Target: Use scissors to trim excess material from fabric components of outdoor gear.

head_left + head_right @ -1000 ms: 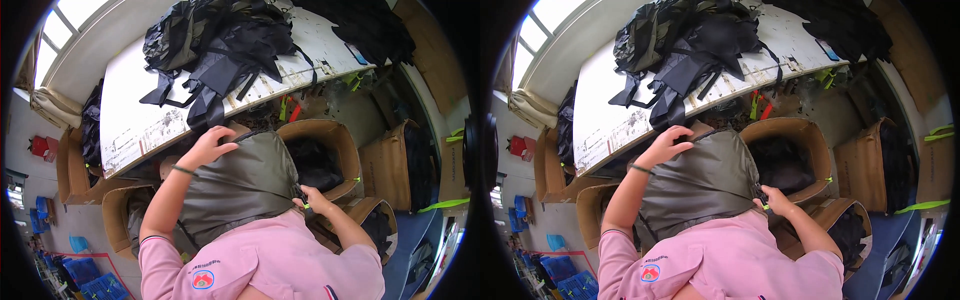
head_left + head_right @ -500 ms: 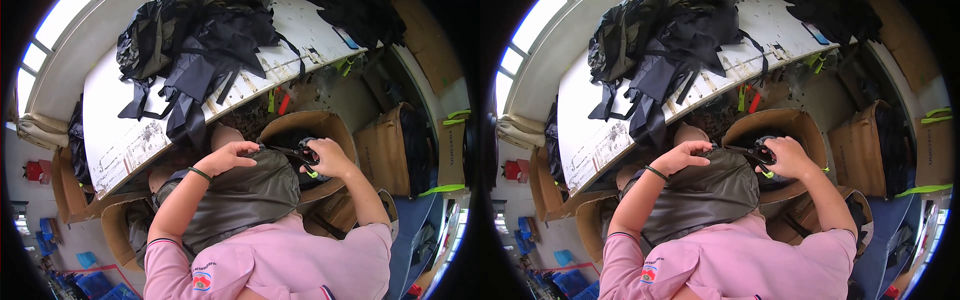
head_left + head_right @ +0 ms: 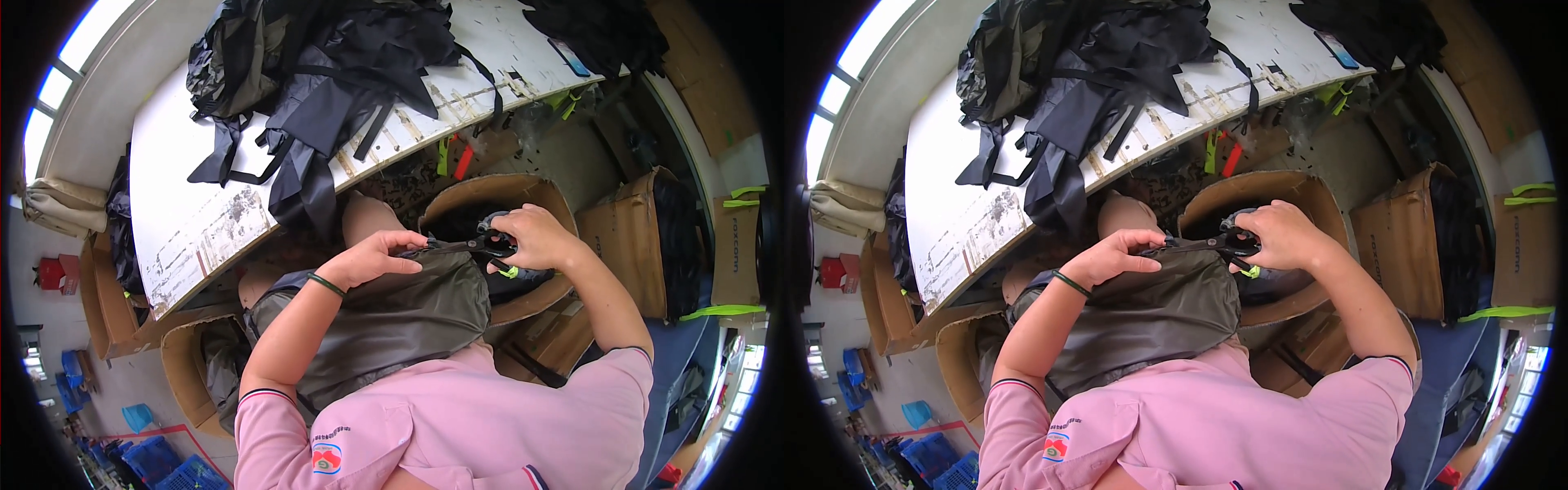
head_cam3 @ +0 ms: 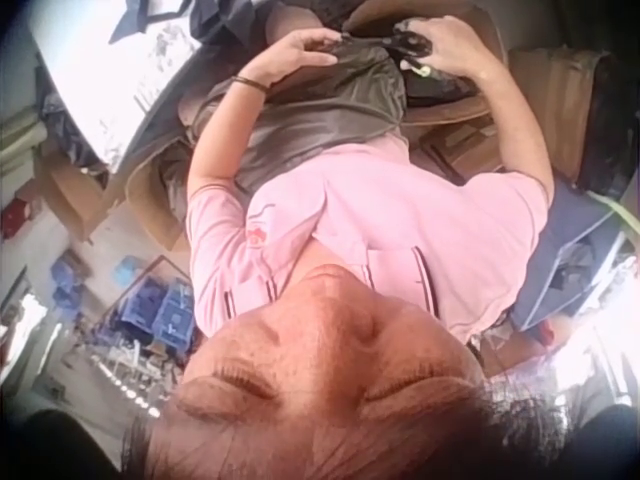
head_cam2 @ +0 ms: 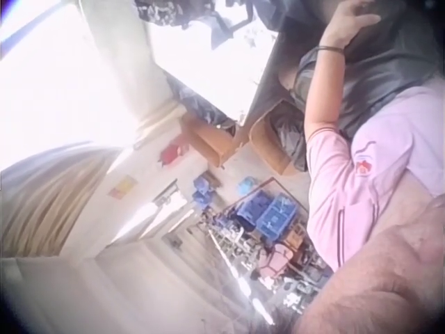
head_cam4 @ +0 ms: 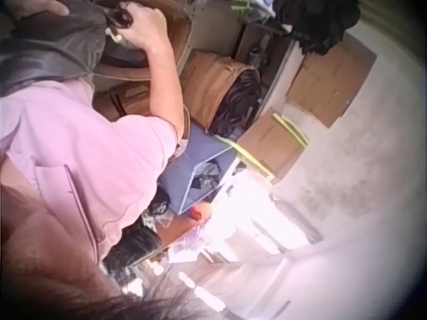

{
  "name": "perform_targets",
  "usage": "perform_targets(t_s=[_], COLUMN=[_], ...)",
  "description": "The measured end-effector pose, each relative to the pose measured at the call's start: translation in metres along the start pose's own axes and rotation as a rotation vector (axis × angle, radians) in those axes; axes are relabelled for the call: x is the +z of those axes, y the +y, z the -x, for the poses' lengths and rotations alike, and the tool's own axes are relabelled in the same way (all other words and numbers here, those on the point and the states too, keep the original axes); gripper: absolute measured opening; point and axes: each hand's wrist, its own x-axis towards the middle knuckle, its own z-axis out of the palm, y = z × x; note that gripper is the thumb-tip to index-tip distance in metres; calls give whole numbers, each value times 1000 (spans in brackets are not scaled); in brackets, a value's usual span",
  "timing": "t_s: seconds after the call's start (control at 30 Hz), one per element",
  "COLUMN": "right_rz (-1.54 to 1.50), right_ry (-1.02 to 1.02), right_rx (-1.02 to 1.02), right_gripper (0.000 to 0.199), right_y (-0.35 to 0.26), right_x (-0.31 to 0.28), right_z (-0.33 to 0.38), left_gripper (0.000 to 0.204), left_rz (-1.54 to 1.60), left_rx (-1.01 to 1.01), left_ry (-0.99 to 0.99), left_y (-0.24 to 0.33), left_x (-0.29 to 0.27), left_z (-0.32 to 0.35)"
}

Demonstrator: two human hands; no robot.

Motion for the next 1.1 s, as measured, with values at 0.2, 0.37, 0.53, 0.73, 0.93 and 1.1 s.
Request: perform_targets(t_s=[0.2, 0.37, 0.53, 0.73, 0.93, 1.1], right_rz=[27, 29, 52, 167, 158, -23], right_ry=[8, 17, 47, 85, 127, 200], right_rx=[-19, -6, -12, -73, -160, -91], right_gripper=[51, 50, 48, 45, 43, 44], right_y=[-2, 4, 6, 7, 0, -4], right_x=[-3, 2, 3, -5, -8, 4], right_z=[-1, -1, 1, 0, -7, -23], left_gripper=[37, 35, 40, 42, 43, 39], left_rz=[0, 0, -40, -14, -112, -168], left_rx=[-5, -8, 6, -11, 31, 102], left_ry=[-10, 11, 2, -51, -71, -49], left_y=[-2, -3, -6, 2, 0, 3], left_x=[-1, -1, -3, 1, -1, -1], left_z=[-1, -1, -3, -4, -5, -1])
